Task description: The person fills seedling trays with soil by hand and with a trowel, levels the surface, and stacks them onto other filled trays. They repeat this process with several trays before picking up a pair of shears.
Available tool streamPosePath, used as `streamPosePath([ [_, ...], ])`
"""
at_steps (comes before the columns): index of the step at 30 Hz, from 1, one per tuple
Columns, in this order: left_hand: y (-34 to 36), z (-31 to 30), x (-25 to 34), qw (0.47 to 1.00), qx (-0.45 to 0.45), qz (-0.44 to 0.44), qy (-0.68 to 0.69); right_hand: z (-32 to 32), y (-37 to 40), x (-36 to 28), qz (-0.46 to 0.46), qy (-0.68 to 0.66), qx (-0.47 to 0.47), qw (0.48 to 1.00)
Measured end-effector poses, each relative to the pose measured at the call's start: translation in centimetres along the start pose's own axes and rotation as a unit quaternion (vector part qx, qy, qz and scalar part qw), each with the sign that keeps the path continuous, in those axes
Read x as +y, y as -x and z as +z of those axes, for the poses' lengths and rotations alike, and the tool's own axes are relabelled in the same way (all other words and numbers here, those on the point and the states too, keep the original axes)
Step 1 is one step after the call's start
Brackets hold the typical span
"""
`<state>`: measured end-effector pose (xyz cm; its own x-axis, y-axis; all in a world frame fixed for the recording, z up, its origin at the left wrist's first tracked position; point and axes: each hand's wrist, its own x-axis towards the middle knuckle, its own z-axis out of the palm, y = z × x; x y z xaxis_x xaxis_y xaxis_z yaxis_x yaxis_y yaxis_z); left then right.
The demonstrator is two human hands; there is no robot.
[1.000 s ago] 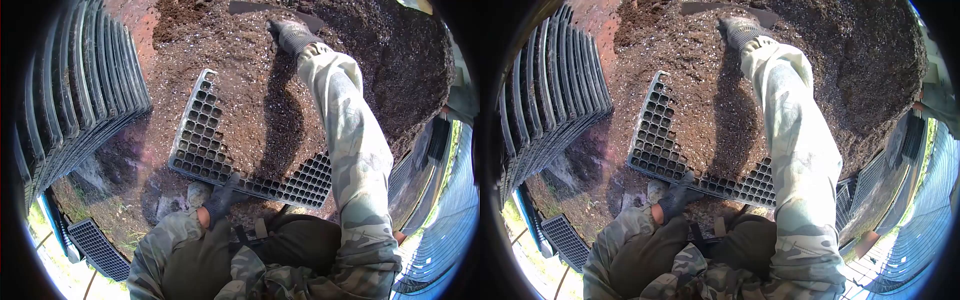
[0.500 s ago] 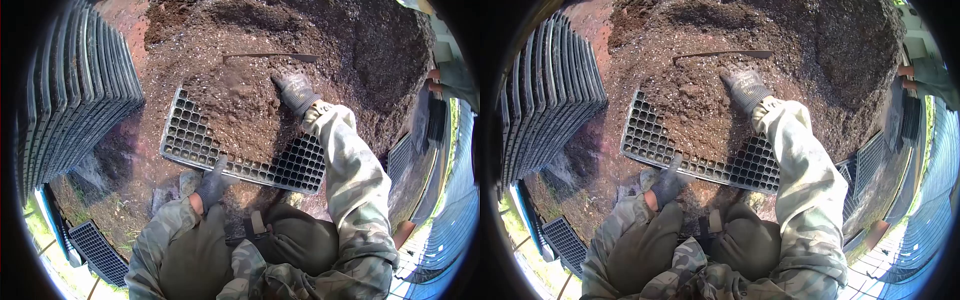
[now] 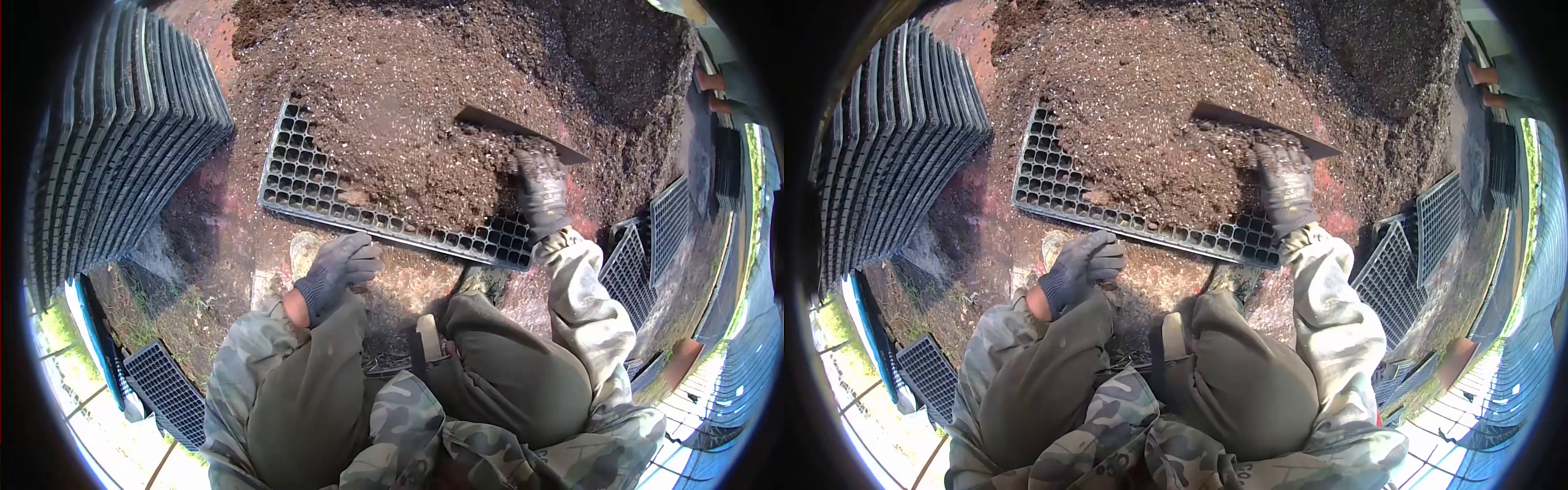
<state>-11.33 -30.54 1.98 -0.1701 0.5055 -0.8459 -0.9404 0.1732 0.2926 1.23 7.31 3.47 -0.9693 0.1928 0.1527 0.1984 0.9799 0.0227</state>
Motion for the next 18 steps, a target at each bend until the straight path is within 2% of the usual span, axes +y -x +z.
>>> streamPosePath([
  [1,-0.2,-1.3,-0.3,0.994,-0.061,0.005,-0.087,0.1,0.9,0.7,0.049,-0.022,0.035,0.998],
  [2,-0.2,-1.7,0.5,0.981,-0.042,0.054,-0.183,0.1,1.9,1.8,0.096,-0.031,0.042,0.994],
  [3,-0.7,-1.3,0.9,0.889,0.069,0.262,-0.369,0.0,3.2,2.7,0.144,-0.041,0.048,0.988],
  [4,0.2,0.5,2.9,0.830,0.144,0.281,-0.459,-0.2,4.5,3.1,0.244,-0.065,0.046,0.967],
  [5,1.6,2.4,4.7,0.746,0.189,0.336,-0.543,-0.4,5.8,3.6,0.340,-0.086,0.043,0.935],
  [6,1.0,2.4,5.5,0.679,0.194,0.365,-0.606,0.2,7.5,5.4,0.411,-0.107,0.021,0.905],
  [7,-1.0,1.2,5.2,0.572,0.215,0.416,-0.673,0.9,8.9,6.5,0.479,-0.124,-0.001,0.869],
  [8,-0.9,2.5,5.8,0.578,0.225,0.350,-0.702,-0.3,9.2,6.0,0.500,-0.115,-0.011,0.858],
  [9,-0.9,4.2,6.2,0.582,0.232,0.284,-0.726,0.2,10.8,6.2,0.518,-0.126,0.017,0.846],
  [10,-1.6,4.6,6.0,0.547,0.239,0.247,-0.764,0.8,12.3,6.6,0.518,-0.154,0.031,0.840],
  [12,-2.5,4.4,5.7,0.549,0.227,0.262,-0.761,3.2,16.0,7.8,0.523,-0.176,0.045,0.833],
  [13,-3.0,4.4,5.7,0.549,0.216,0.277,-0.758,4.8,17.8,8.3,0.528,-0.240,0.042,0.814],
  [15,-3.7,3.7,6.2,0.563,0.212,0.289,-0.745,3.9,17.3,6.9,0.563,-0.136,-0.071,0.812],
  [18,-3.9,3.1,6.1,0.552,0.184,0.318,-0.748,4.7,17.3,6.5,0.579,-0.099,-0.087,0.804],
])
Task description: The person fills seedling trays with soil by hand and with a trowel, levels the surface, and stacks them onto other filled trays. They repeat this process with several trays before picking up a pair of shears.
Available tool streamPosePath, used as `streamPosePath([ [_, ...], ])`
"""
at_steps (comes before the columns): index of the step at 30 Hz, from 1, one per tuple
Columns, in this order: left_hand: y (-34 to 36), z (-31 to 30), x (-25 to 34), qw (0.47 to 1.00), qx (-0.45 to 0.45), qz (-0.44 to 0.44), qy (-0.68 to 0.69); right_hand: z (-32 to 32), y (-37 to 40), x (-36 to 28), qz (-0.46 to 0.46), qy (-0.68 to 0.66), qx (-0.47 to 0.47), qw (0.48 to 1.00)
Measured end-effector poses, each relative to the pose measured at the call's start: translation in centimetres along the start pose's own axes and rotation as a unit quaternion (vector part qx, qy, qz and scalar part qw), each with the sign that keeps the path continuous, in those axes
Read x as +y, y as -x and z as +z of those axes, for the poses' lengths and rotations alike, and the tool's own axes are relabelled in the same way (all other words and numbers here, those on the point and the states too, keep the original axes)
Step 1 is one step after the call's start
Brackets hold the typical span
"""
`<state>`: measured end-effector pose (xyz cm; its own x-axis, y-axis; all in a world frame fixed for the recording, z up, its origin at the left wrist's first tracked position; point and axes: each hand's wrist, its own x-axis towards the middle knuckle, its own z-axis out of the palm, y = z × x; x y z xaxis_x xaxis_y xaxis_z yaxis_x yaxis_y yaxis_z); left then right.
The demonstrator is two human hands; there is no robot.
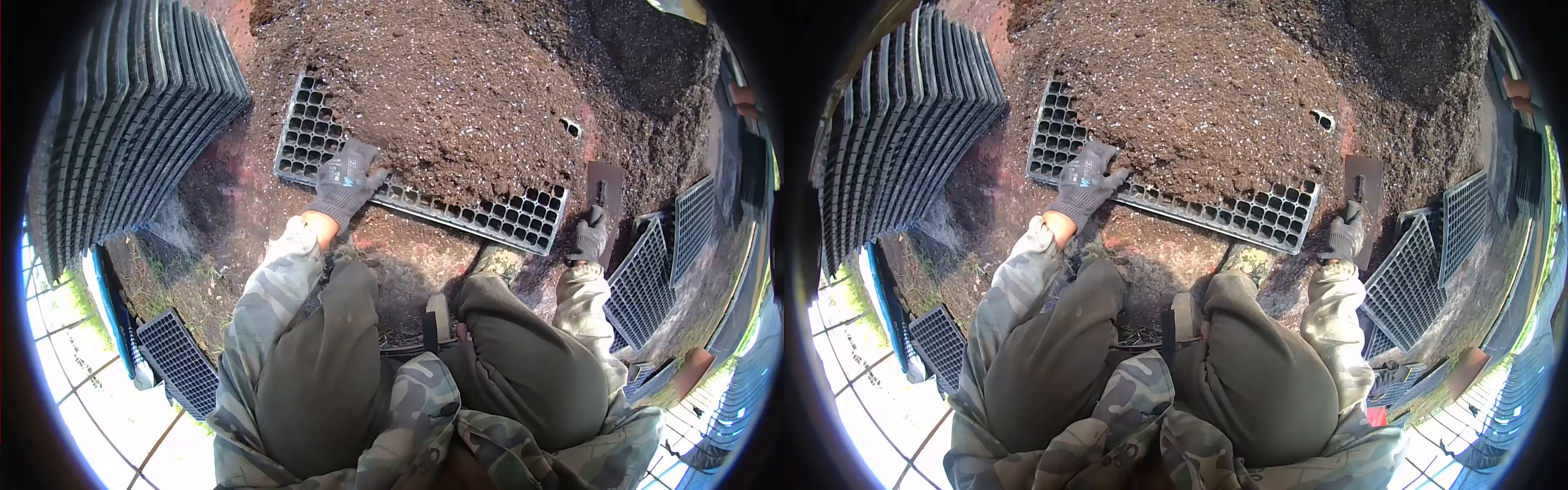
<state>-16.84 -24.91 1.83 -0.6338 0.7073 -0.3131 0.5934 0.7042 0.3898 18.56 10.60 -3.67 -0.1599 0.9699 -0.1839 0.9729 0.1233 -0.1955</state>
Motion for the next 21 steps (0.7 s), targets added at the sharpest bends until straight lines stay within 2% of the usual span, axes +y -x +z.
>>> streamPosePath([
  [4,-0.1,0.4,-1.9,0.997,0.033,-0.006,0.076,-0.8,-0.1,0.0,-0.021,0.007,-0.018,1.000],
  [5,0.0,0.2,-2.3,0.992,0.059,0.003,0.115,-1.4,0.1,-0.5,-0.023,-0.040,-0.042,0.998],
  [7,0.3,0.7,-4.1,0.971,0.104,0.010,0.216,0.0,-0.6,1.4,-0.046,-0.055,-0.004,0.997],
  [8,0.3,0.5,-4.1,0.919,0.074,-0.082,0.379,-0.6,-0.5,1.2,-0.044,-0.043,-0.012,0.998],
  [9,0.4,0.2,-4.1,0.833,0.031,-0.169,0.526,-1.1,0.2,0.3,-0.041,-0.030,-0.018,0.999],
  [11,0.3,-0.2,-4.2,0.780,0.047,-0.175,0.599,-0.9,-0.3,0.0,0.008,0.050,-0.025,0.998],
  [13,0.5,-2.7,-2.1,0.804,0.059,-0.164,0.568,1.1,-1.4,2.6,0.013,-0.045,-0.050,0.998],
  [14,0.6,-3.1,-2.0,0.825,0.073,-0.104,0.551,-1.0,-0.1,0.1,0.021,-0.061,-0.050,0.997],
  [15,-0.3,-3.8,-1.3,0.794,0.048,-0.166,0.583,0.1,-0.7,1.4,-0.035,-0.005,0.001,0.999],
  [16,-1.2,-2.1,-2.7,0.784,0.067,-0.135,0.603,-1.9,-0.1,-0.3,-0.037,0.017,-0.031,0.999],
  [18,-2.6,-2.4,-1.8,0.769,0.068,-0.109,0.626,-1.1,-0.8,0.1,-0.013,0.038,-0.050,0.998],
  [19,-3.1,-2.4,-1.8,0.760,0.060,-0.103,0.639,-1.8,-0.9,-0.3,0.013,0.028,-0.069,0.997],
  [21,-4.4,-2.4,-1.2,0.751,0.082,-0.090,0.648,-3.2,-2.2,-0.7,0.025,0.020,-0.209,0.977],
])
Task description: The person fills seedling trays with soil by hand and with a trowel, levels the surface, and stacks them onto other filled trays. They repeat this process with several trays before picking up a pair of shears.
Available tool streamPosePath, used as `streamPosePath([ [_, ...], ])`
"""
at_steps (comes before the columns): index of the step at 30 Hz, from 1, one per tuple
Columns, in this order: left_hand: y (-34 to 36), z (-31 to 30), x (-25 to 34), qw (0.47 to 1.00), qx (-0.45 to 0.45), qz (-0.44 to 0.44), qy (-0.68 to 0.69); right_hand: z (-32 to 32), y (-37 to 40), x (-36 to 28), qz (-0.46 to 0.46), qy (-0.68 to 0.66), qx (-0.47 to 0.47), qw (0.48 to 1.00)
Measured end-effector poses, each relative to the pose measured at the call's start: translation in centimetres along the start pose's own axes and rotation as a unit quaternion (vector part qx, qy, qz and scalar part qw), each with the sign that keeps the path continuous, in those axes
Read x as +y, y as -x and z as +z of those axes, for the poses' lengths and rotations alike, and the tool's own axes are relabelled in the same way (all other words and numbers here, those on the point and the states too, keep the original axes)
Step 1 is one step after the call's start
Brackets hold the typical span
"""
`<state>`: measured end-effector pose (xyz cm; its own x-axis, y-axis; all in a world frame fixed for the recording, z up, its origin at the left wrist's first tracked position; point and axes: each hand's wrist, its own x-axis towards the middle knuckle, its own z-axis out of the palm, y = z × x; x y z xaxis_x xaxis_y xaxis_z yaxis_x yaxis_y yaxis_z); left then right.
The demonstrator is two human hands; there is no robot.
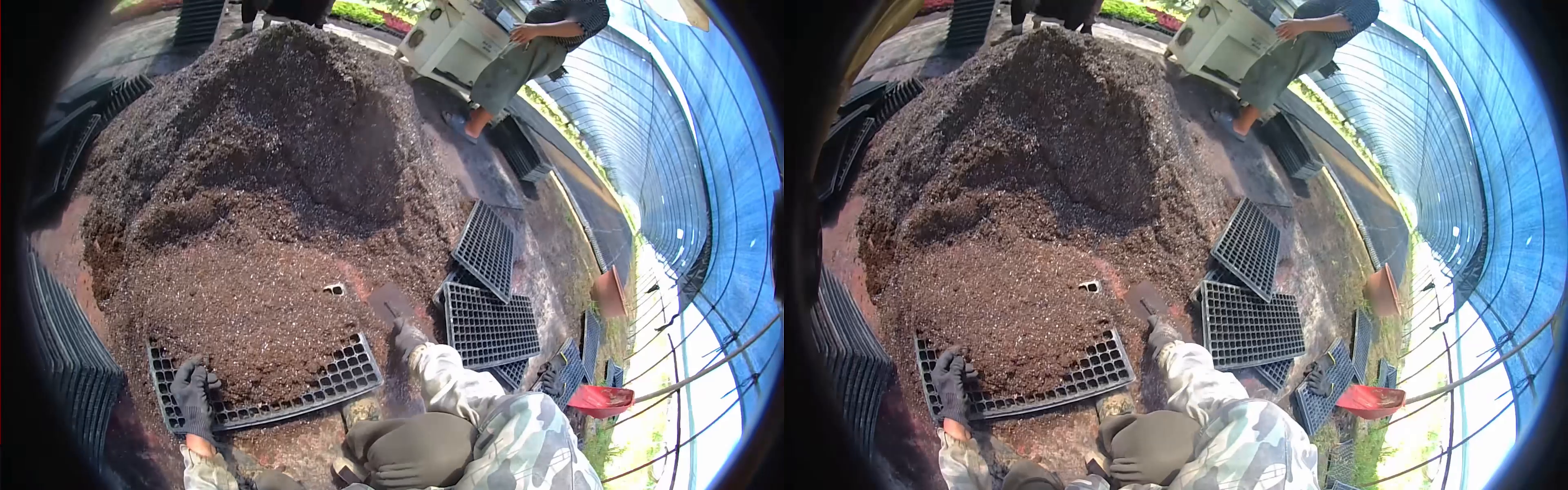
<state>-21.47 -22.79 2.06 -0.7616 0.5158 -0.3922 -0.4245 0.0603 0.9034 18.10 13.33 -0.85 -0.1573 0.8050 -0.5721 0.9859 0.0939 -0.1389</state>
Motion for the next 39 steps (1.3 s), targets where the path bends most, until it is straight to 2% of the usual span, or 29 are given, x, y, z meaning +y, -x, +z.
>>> streamPosePath([
  [2,-0.1,0.5,-0.2,1.000,0.013,0.012,0.011,0.4,-0.5,0.4,-0.055,0.068,0.063,0.994],
  [3,0.0,0.6,-0.2,0.999,0.022,0.002,0.038,0.0,-1.3,1.2,-0.099,0.105,0.028,0.989],
  [4,0.1,0.8,0.5,0.998,0.032,-0.008,0.063,-0.3,-1.2,1.2,-0.099,0.107,0.038,0.989],
  [6,0.2,0.8,0.8,0.996,0.040,-0.011,0.084,0.1,-0.9,0.3,-0.068,0.092,0.071,0.991],
  [8,-0.2,-1.1,-1.0,0.995,0.001,-0.017,0.094,0.1,-0.6,-0.8,-0.057,0.086,0.085,0.991],
  [10,-0.4,-2.4,-2.4,0.997,0.005,-0.006,0.074,-0.2,0.0,-1.2,-0.026,0.072,0.080,0.994],
  [11,-0.1,-2.8,-2.6,0.994,0.007,0.001,0.107,1.2,-0.7,-0.1,-0.056,0.082,0.120,0.988],
  [12,0.1,-3.0,-2.6,0.990,0.007,0.010,0.139,1.8,-1.1,0.4,-0.055,0.082,0.120,0.988],
  [13,0.2,-2.9,-2.5,0.992,0.047,-0.008,0.120,2.1,-1.5,0.9,-0.044,0.110,0.128,0.985],
  [14,0.1,-3.4,-2.7,0.991,0.047,-0.008,0.121,2.2,-1.6,1.0,-0.034,0.137,0.136,0.981],
  [15,-0.1,-4.1,-3.2,0.992,0.060,-0.044,0.100,1.4,-0.4,-0.2,-0.035,0.139,0.137,0.980],
  [16,-0.1,-4.7,-3.4,0.991,0.073,-0.079,0.077,-0.9,3.1,-3.6,0.001,0.089,0.135,0.987],
  [17,0.0,-4.9,-3.5,0.991,0.075,-0.079,0.078,-2.1,5.1,-5.7,0.037,0.038,0.133,0.990],
  [22,0.1,-4.9,-3.9,0.990,0.065,-0.080,0.098,0.0,0.6,-2.3,0.079,0.037,0.118,0.989],
  [23,0.5,-4.9,-3.1,0.987,0.030,-0.067,0.140,0.4,-0.4,-1.7,0.090,0.038,0.114,0.989],
  [25,1.6,-3.6,-1.1,0.988,0.029,-0.058,0.143,1.1,-2.4,-0.9,0.110,0.042,0.104,0.988],
  [30,2.3,-2.3,-0.7,0.984,0.048,-0.038,0.168,0.4,0.2,-2.1,0.082,0.020,0.124,0.989],
  [36,2.2,-2.9,-1.2,0.968,0.027,-0.084,0.233,0.6,0.3,-2.1,0.093,-0.008,0.138,0.986],
  [39,2.7,-2.2,-0.7,0.958,0.004,-0.044,0.283,0.4,0.4,-2.2,0.093,-0.002,0.128,0.987],
])
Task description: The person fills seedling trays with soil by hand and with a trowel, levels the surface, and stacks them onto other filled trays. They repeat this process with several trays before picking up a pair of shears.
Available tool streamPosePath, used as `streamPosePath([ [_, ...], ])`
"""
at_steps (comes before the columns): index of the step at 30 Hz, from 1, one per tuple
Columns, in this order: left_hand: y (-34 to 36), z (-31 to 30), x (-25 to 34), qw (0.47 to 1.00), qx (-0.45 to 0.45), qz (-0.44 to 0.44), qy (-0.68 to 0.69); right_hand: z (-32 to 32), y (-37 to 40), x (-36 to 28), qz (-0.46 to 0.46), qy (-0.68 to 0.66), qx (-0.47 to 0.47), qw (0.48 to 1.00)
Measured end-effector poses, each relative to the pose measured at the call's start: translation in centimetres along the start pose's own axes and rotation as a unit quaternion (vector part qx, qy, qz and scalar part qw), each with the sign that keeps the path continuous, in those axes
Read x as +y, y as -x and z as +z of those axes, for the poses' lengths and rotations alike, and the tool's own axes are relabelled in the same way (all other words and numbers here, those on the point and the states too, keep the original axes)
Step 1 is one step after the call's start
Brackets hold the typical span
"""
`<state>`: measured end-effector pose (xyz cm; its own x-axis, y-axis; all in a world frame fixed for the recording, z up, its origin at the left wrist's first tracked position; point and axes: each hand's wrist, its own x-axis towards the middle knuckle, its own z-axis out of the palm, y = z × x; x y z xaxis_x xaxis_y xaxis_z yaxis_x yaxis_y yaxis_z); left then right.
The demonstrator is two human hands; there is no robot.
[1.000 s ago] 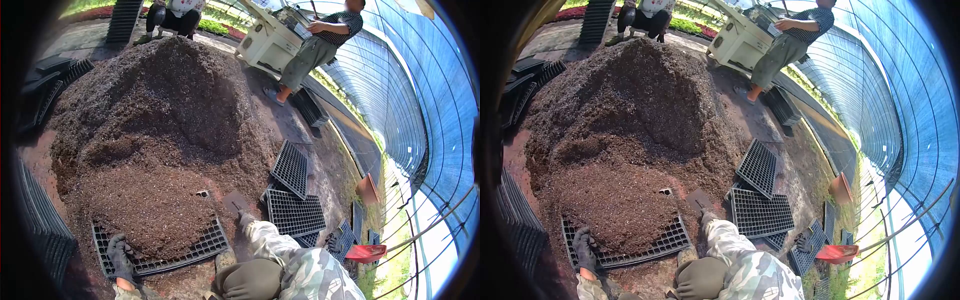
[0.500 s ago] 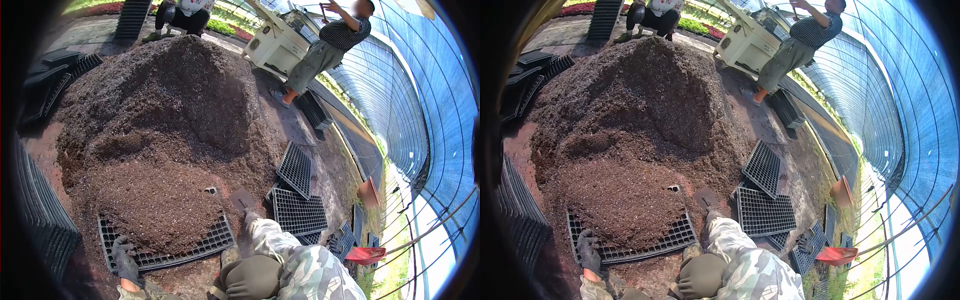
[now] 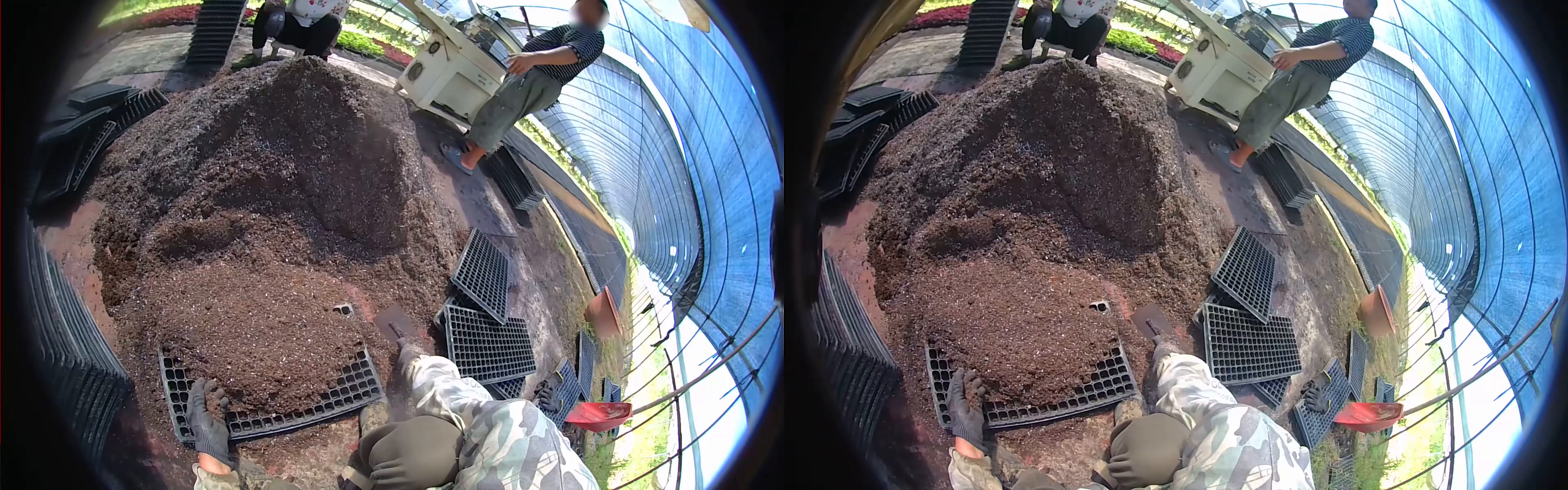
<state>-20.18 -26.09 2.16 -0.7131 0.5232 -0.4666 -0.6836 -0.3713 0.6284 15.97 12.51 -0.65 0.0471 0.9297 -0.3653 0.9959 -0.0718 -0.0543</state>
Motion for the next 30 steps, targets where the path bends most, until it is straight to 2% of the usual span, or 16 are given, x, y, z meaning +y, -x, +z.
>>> streamPosePath([
  [2,0.7,1.1,0.2,0.996,0.051,0.014,-0.067,-0.2,0.5,0.0,-0.005,0.002,-0.005,1.000],
  [5,0.0,-0.1,-0.5,0.994,0.013,0.007,-0.106,-1.1,1.0,-0.5,-0.010,0.004,-0.014,1.000],
  [10,-0.6,-1.0,-1.5,0.992,0.026,-0.028,-0.118,-2.9,3.6,-2.2,-0.011,0.011,-0.041,0.999],
  [12,-0.7,-1.3,-1.5,0.992,0.026,-0.034,-0.115,-1.4,1.0,-1.0,-0.009,0.019,-0.052,0.998],
  [13,-0.8,-1.6,-1.4,0.995,0.002,-0.048,-0.082,1.7,-3.6,1.7,-0.007,0.038,-0.059,0.998],
  [14,-0.5,-1.4,-1.1,0.997,-0.021,-0.061,-0.049,1.4,-3.7,1.3,-0.005,0.057,-0.066,0.996],
  [15,-0.3,-1.1,-0.8,0.997,-0.020,-0.061,-0.049,1.6,-3.2,1.2,-0.007,0.063,-0.059,0.996],
  [17,0.2,-0.3,-0.3,0.988,0.042,-0.068,-0.132,1.3,-2.2,1.6,-0.021,0.041,-0.028,0.999],
  [20,0.7,0.4,-0.3,0.996,0.042,-0.049,-0.063,-0.6,0.9,0.1,-0.035,0.010,0.005,0.999],
  [24,-0.2,-1.2,-1.5,0.995,0.015,-0.024,-0.092,-1.3,2.4,-1.0,-0.051,-0.020,0.035,0.998],
  [26,0.1,-0.9,-1.1,0.993,0.021,-0.049,-0.103,0.0,0.1,0.3,-0.099,0.065,-0.001,0.993],
  [27,0.3,-0.8,-1.0,0.990,0.026,-0.073,-0.114,1.5,-2.4,1.4,-0.099,0.065,-0.002,0.993],
  [29,0.1,-1.5,-1.2,0.993,-0.006,-0.077,-0.085,4.5,-7.4,3.5,-0.002,0.088,-0.042,0.995],
  [30,0.1,-1.8,-1.2,0.994,-0.039,-0.081,-0.055,3.3,-5.0,2.7,-0.002,0.089,-0.044,0.995],
])
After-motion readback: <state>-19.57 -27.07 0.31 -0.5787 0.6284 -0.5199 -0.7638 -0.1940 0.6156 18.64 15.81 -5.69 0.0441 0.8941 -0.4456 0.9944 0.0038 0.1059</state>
